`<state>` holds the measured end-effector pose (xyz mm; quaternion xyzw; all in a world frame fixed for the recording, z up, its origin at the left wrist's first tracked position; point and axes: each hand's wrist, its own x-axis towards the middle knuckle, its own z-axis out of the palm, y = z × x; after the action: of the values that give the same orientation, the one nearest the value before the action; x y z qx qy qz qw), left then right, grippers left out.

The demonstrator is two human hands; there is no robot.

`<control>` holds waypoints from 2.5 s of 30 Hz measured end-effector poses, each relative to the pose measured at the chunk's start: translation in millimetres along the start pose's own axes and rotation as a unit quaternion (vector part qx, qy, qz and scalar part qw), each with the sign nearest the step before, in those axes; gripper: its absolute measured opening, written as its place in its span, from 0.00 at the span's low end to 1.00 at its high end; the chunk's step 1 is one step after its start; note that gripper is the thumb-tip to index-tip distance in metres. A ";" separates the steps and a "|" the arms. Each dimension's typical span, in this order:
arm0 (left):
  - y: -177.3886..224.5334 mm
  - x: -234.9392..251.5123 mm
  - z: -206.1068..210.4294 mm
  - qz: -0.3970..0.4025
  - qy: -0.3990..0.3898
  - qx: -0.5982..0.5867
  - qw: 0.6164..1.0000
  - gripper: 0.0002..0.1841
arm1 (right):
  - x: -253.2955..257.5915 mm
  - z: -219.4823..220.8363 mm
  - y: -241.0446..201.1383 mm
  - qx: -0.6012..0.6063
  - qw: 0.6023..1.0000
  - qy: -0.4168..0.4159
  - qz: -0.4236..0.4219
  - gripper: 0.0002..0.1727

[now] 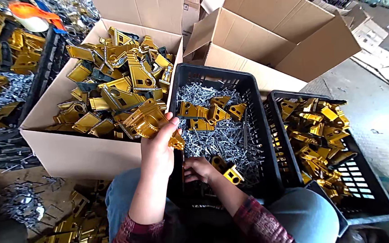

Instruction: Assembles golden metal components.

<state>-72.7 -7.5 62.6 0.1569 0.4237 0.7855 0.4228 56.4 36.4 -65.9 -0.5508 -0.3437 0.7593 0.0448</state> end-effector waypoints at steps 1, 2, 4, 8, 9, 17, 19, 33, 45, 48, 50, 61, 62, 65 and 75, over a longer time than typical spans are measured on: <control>-0.6 0.6 0.1 0.007 -0.001 0.008 1.000 0.15 | -1.5 -5.7 -0.2 -0.025 0.999 -0.025 -0.005 0.19; -0.8 1.6 -0.7 0.013 -0.006 0.006 1.000 0.16 | -3.8 -11.4 -2.9 -0.060 0.997 -0.038 -0.009 0.20; -0.8 3.4 -4.0 0.017 -0.016 -0.001 1.000 0.21 | -6.7 -21.8 -13.0 -0.154 0.988 -0.005 -0.029 0.19; 3.1 6.6 -8.2 0.040 -0.049 0.010 0.998 0.33 | 10.1 -38.8 -41.1 -0.502 0.845 0.132 -0.127 0.19; 3.4 7.6 -7.5 0.046 -0.059 0.022 0.997 0.34 | 19.1 -40.6 -43.2 -0.560 0.802 0.144 -0.150 0.19; -1.2 10.9 -7.5 0.040 -0.067 0.060 0.995 0.35 | 44.4 -36.2 -44.1 -0.658 0.731 0.116 -0.141 0.24; -1.4 11.2 -8.5 0.040 -0.075 0.062 0.994 0.34 | 47.2 -49.7 -36.9 -0.660 0.722 0.109 -0.176 0.22; -16.0 10.2 2.4 -0.083 -0.086 0.096 0.988 0.29 | -93.8 -109.1 -53.5 -0.232 0.824 -0.024 -0.516 0.11; -59.5 -6.5 15.3 -0.194 -0.244 0.209 0.927 0.57 | -102.9 -118.3 -33.4 -0.266 0.753 0.070 -0.598 0.09; -67.7 -11.4 17.6 -0.210 -0.314 0.229 0.897 0.54 | -111.3 -110.3 -35.3 -0.355 0.608 0.162 -0.691 0.11; -76.7 -16.3 19.5 -0.213 -0.347 0.230 0.884 0.51 | -110.1 -105.5 -32.7 -0.394 0.520 0.217 -0.727 0.09; -90.5 -19.8 16.2 -0.334 -0.337 0.127 0.871 0.41 | -68.8 -113.0 -30.8 -0.264 0.687 0.127 -0.665 0.39; -93.6 -18.4 15.1 -0.338 -0.334 0.119 0.872 0.41 | -68.0 -115.4 -33.2 -0.250 0.718 0.093 -0.643 0.39; -100.2 -13.1 14.3 -0.347 -0.334 0.099 0.871 0.41 | -65.8 -117.9 -38.9 -0.266 0.707 0.081 -0.650 0.34; -113.6 -14.1 14.9 -0.344 -0.270 0.107 0.893 0.47 | -53.9 -129.4 -51.2 -0.292 0.735 0.040 -0.611 0.32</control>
<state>5.1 21.4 -17.6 0.2517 0.4022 0.4683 0.7454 173.7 112.4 -13.6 -0.2380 -0.8088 0.4080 0.3504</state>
